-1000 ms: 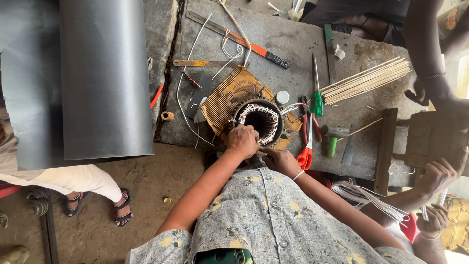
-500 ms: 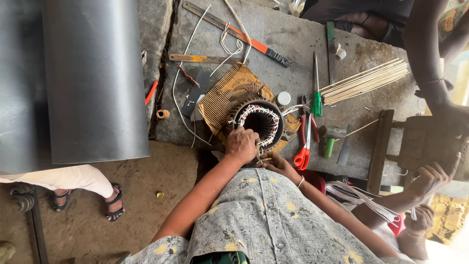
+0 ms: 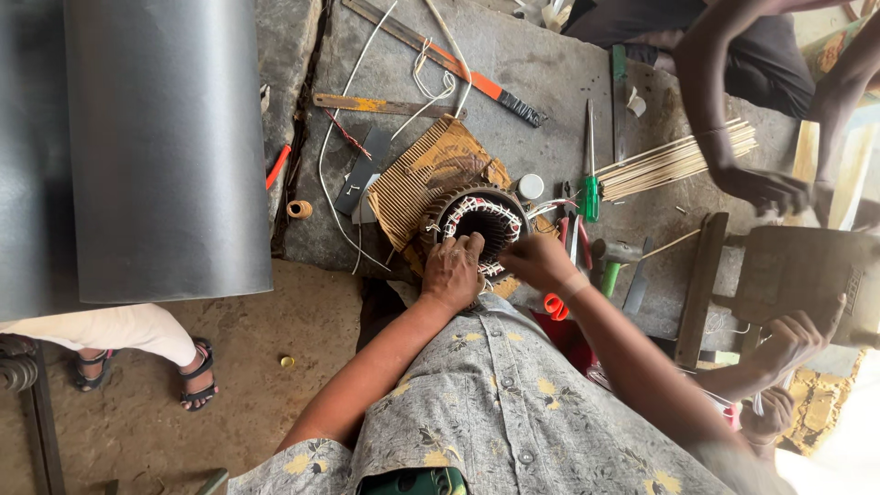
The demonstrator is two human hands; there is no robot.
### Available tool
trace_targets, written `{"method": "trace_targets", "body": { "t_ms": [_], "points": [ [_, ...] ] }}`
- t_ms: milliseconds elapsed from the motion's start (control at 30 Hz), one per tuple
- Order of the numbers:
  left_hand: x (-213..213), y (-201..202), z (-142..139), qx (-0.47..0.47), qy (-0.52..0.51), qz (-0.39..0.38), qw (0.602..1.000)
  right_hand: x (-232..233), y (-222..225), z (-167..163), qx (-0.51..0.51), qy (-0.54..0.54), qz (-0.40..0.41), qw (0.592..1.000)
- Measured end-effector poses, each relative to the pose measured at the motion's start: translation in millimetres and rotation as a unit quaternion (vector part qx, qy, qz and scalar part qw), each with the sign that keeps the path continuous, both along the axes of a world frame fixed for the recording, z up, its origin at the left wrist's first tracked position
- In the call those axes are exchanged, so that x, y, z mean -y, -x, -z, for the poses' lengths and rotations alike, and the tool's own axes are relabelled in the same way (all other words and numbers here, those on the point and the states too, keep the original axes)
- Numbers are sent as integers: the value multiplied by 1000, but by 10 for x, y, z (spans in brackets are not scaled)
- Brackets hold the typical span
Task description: The person ties white cord around the windings of a motor stator seated on a workbench, threading and tightening the cord by hand around the coil slots, occasionally tapping the windings with a mallet and trimming cord with scissors.
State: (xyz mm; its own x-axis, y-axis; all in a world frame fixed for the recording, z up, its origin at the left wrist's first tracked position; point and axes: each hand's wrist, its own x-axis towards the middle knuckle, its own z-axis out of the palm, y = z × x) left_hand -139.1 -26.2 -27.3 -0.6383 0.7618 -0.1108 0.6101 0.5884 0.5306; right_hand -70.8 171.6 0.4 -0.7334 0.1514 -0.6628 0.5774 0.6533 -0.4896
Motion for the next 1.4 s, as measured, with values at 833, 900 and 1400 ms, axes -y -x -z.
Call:
{"method": "trace_targets", "body": {
  "t_ms": [833, 900, 1400],
  "points": [
    [29, 24, 71, 14, -30, 10, 999, 145, 102, 85, 24, 444, 329, 833],
    [29, 24, 77, 12, -48, 8, 999, 118, -127, -9, 25, 437, 388, 811],
    [44, 32, 37, 8, -62, 8, 998, 21, -103, 127, 20, 396, 368, 841]
  ]
}}
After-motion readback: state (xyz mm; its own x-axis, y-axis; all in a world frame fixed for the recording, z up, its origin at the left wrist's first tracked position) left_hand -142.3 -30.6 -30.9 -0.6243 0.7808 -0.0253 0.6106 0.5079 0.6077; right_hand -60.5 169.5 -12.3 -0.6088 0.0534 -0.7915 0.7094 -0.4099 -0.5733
